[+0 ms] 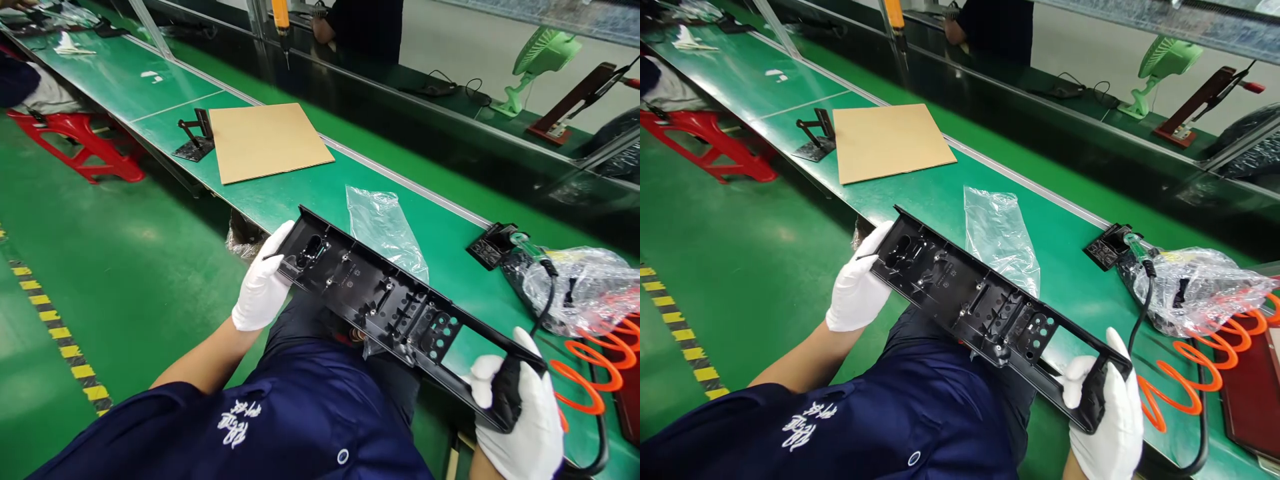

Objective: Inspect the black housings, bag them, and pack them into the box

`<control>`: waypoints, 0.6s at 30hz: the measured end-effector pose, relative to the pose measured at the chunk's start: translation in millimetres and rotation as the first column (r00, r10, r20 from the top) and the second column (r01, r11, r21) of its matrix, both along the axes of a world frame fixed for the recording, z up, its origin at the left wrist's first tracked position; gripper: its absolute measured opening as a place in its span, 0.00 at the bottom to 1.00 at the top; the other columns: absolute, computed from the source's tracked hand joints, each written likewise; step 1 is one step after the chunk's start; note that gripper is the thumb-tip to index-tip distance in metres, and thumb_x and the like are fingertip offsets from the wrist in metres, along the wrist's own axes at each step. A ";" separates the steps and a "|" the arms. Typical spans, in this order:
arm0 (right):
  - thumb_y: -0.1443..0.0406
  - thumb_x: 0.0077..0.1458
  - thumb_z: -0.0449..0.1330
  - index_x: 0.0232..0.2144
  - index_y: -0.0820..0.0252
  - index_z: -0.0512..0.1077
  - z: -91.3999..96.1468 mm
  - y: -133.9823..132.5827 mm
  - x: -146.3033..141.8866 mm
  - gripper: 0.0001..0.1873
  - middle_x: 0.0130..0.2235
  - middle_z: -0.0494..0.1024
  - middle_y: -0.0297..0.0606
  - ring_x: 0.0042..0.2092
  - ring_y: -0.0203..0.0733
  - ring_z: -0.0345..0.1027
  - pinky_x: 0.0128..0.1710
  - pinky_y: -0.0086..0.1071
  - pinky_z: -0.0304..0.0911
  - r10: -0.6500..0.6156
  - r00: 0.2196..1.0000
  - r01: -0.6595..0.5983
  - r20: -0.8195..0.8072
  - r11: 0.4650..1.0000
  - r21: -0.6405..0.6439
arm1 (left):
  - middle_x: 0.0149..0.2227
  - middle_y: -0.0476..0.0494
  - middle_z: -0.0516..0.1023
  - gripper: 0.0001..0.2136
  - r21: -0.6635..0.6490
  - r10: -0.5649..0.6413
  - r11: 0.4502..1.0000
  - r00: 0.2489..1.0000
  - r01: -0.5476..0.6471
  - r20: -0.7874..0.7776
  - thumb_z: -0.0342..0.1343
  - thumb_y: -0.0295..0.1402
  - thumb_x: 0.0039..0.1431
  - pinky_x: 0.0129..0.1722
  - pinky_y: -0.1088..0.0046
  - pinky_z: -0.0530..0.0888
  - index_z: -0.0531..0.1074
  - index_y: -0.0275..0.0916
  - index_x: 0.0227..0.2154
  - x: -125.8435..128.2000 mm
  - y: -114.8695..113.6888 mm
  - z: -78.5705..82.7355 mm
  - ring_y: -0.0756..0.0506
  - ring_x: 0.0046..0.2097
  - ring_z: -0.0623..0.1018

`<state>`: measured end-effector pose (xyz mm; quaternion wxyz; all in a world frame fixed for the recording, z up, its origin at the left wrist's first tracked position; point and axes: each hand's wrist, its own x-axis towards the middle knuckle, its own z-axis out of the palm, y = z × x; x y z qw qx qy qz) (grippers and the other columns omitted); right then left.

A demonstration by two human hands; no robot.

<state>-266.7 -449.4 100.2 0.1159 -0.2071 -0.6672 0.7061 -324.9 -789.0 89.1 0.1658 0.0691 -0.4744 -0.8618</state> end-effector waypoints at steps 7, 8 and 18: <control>0.49 0.49 0.64 0.62 0.51 0.66 12.1 -6.1 -0.7 0.39 0.28 0.73 0.32 0.19 0.30 0.55 0.22 0.28 0.65 0.018 0.998 -0.016 0.061 0.999 -0.040 | 0.59 0.44 0.77 0.20 -0.035 0.005 0.999 1.000 -0.005 0.003 0.63 0.41 0.58 0.63 0.62 0.72 0.78 0.44 0.53 -2.9 -3.0 -1.5 0.36 0.65 0.70; 0.49 0.48 0.64 0.61 0.51 0.66 13.1 -7.0 -0.8 0.38 0.28 0.73 0.32 0.19 0.29 0.55 0.22 0.27 0.65 0.018 0.998 -0.015 0.067 0.999 -0.043 | 0.59 0.46 0.77 0.20 -0.052 0.011 0.999 1.000 -0.011 0.001 0.62 0.42 0.58 0.63 0.62 0.73 0.78 0.45 0.53 -3.1 -2.8 -1.8 0.37 0.65 0.71; 0.51 0.51 0.63 0.60 0.48 0.68 11.4 -8.2 -1.1 0.34 0.28 0.71 0.32 0.21 0.26 0.55 0.24 0.24 0.65 0.042 0.991 -0.029 0.128 0.995 -0.096 | 0.60 0.45 0.76 0.19 -0.066 0.037 0.997 0.999 -0.035 0.026 0.62 0.42 0.60 0.68 0.60 0.66 0.78 0.43 0.52 -5.5 -1.9 -5.4 0.37 0.67 0.66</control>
